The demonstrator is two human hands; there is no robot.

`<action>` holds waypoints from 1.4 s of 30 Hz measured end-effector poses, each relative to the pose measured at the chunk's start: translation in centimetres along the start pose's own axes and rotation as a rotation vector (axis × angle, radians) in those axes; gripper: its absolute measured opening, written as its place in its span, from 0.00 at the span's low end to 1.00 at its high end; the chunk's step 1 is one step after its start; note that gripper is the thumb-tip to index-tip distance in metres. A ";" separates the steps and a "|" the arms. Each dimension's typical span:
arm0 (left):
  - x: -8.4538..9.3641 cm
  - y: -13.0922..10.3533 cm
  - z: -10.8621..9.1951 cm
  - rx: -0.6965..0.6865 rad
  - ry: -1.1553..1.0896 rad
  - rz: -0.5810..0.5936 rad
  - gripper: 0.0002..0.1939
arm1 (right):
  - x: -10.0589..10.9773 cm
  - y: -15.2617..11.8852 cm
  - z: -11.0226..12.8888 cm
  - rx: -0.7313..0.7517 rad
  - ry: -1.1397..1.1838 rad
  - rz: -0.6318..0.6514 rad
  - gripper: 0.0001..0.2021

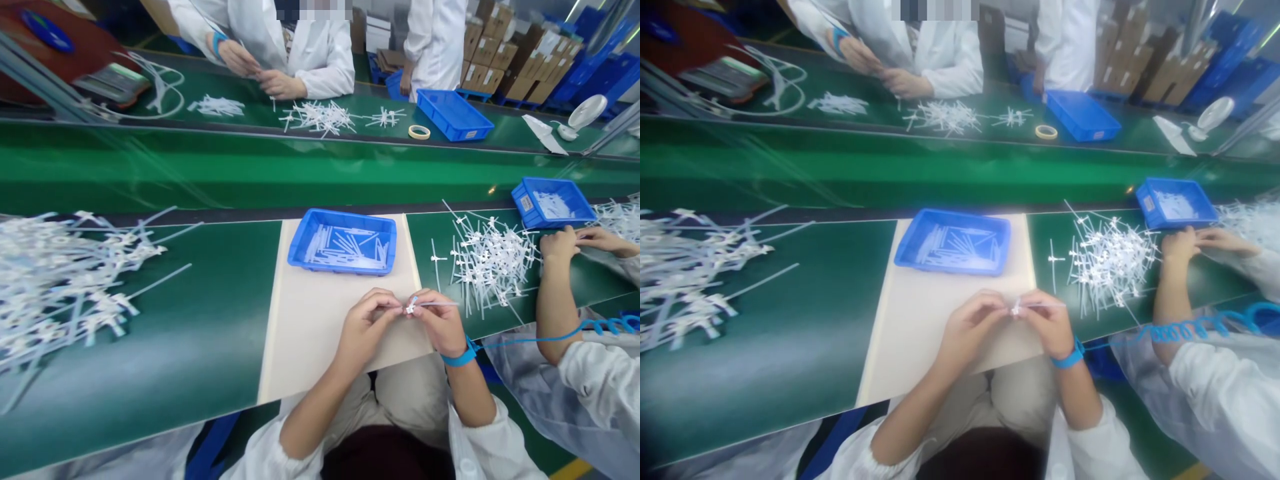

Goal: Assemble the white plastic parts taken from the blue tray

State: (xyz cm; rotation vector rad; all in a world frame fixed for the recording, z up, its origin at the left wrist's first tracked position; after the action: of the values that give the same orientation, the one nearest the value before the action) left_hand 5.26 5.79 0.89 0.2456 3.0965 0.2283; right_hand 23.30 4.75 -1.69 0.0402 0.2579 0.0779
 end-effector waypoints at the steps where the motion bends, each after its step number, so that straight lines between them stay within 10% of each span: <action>1: 0.0 0.0 0.0 0.012 0.000 0.000 0.04 | 0.0 0.0 0.0 0.002 0.006 0.003 0.04; 9: 0.0 -0.1 -0.3 0.063 0.046 -0.017 0.05 | 0.1 0.0 0.0 0.002 -0.004 -0.010 0.04; 19: 0.3 -0.4 -2.7 -0.270 0.463 0.028 0.12 | -0.4 0.0 0.6 0.004 0.045 -0.022 0.03; 23: 3.0 2.1 -5.1 -0.482 0.746 0.069 0.13 | -0.4 -0.1 0.4 -0.046 0.091 -0.041 0.06; 31: 10.4 6.0 -3.9 -0.378 1.018 0.207 0.12 | -0.8 0.1 1.0 -0.094 0.094 -0.015 0.10; 42: 10.9 3.5 -3.6 -0.367 1.131 0.018 0.11 | -0.8 -0.1 0.3 -0.149 0.104 0.001 0.08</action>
State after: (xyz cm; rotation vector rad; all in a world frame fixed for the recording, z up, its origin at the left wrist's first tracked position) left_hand -5.14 10.47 4.77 0.1577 3.9790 1.3383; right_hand 22.56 4.58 -1.21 -0.1124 0.3550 0.0998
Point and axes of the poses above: each hand's wrist, its own y-axis towards the middle knuckle, its own x-axis out of the back of the hand, z = x × y, the point moved 5 cm from there along y, towards the middle knuckle
